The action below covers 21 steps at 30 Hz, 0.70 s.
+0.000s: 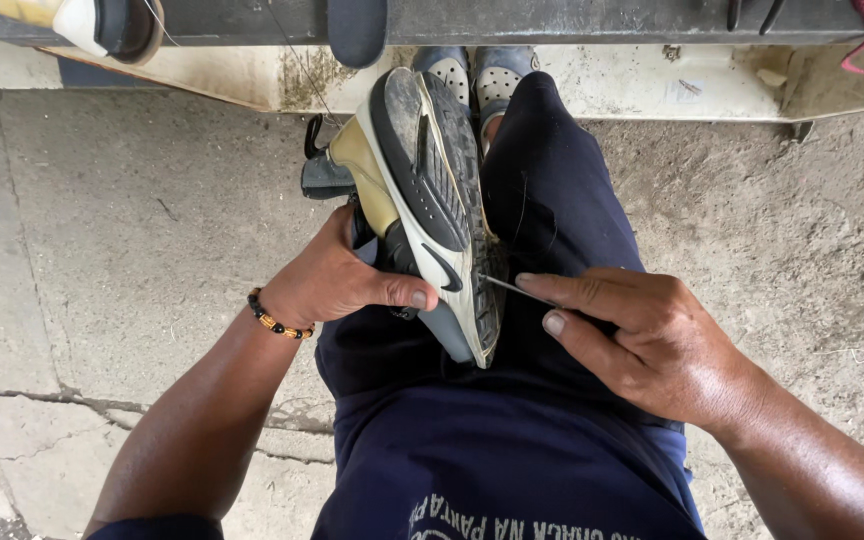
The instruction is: The person holds a gray and beige sneaker on their lap and repeatedly inserts a thin metal tool into the side seam near the sole, pulling and adjusting the seam. The hands rotate the shoe to access different sections of the seam while maintaining steady pressure with the tool.
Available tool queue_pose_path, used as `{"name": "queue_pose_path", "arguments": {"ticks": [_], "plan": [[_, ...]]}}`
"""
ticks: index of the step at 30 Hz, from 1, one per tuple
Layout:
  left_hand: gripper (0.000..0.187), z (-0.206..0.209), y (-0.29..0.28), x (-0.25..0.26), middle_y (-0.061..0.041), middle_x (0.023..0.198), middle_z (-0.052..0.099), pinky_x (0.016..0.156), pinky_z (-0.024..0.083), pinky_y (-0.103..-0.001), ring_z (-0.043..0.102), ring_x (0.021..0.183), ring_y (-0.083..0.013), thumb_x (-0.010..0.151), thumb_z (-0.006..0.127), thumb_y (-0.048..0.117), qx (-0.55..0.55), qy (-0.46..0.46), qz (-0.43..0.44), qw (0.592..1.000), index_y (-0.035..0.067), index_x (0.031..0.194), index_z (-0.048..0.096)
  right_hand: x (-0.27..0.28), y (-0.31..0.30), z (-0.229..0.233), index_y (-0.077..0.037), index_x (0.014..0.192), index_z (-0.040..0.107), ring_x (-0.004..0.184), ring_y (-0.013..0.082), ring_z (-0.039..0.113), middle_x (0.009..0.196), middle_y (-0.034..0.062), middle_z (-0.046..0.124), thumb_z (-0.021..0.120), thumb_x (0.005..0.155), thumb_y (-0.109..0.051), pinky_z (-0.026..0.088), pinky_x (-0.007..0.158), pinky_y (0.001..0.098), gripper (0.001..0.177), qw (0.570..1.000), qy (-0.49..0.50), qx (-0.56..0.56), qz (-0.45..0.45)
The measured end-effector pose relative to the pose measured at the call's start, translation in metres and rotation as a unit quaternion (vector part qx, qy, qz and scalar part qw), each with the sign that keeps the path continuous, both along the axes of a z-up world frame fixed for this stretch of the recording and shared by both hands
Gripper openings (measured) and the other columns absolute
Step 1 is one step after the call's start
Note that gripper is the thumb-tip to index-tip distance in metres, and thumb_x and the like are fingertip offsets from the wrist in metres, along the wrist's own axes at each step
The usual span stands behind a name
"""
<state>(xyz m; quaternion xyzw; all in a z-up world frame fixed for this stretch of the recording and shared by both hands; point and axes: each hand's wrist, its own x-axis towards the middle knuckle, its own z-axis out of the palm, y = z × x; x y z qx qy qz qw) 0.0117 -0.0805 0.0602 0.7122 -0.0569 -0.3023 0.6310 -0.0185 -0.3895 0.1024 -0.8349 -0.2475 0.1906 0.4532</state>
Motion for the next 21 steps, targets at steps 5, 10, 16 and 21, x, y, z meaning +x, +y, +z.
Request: {"name": "queue_pose_path", "arguments": {"ticks": [5,10,16,21], "plan": [[0.055,0.007,-0.008,0.000,-0.001,0.112,0.076,0.106,0.056,-0.032,0.071,0.112,-0.0154,0.069,0.088,0.038,0.003,-0.028,-0.006,1.000,0.012,0.113,0.069,0.006,-0.005,0.006,-0.014,0.133,0.069,0.057,0.0149,0.063,0.083,0.0026,0.068,0.065,0.095,-0.014,0.050,0.058,0.0285,0.038,0.999,-0.028,-0.015,0.019],[0.033,0.017,-0.019,-0.001,-0.002,0.102,0.080,0.098,0.061,-0.028,0.075,0.101,-0.0125,0.076,0.085,0.032,-0.028,-0.043,-0.043,0.998,0.011,0.100,0.075,0.024,-0.011,0.026,-0.011,0.128,0.071,0.038,0.0097,0.057,0.082,-0.0004,0.073,0.063,0.093,-0.013,0.048,0.039,0.0282,0.036,0.990,-0.068,-0.063,0.107],[0.040,0.017,-0.025,-0.001,0.000,0.108,0.081,0.098,0.060,-0.025,0.075,0.104,-0.0097,0.073,0.086,0.033,-0.004,0.024,-0.052,0.998,0.012,0.105,0.076,0.027,-0.015,0.023,-0.022,0.128,0.071,0.041,0.0105,0.063,0.079,-0.0080,0.074,0.064,0.090,-0.020,0.054,0.038,0.0347,0.038,0.971,-0.097,-0.168,0.143],[0.038,0.009,-0.026,0.001,0.001,0.107,0.080,0.100,0.057,-0.026,0.072,0.103,-0.0076,0.076,0.085,0.035,-0.015,-0.008,-0.073,0.997,0.014,0.106,0.074,0.030,-0.004,0.017,-0.020,0.122,0.073,0.051,0.0150,0.069,0.083,-0.0052,0.075,0.065,0.090,-0.017,0.054,0.038,0.0385,0.033,0.970,-0.123,-0.155,0.144]]}}
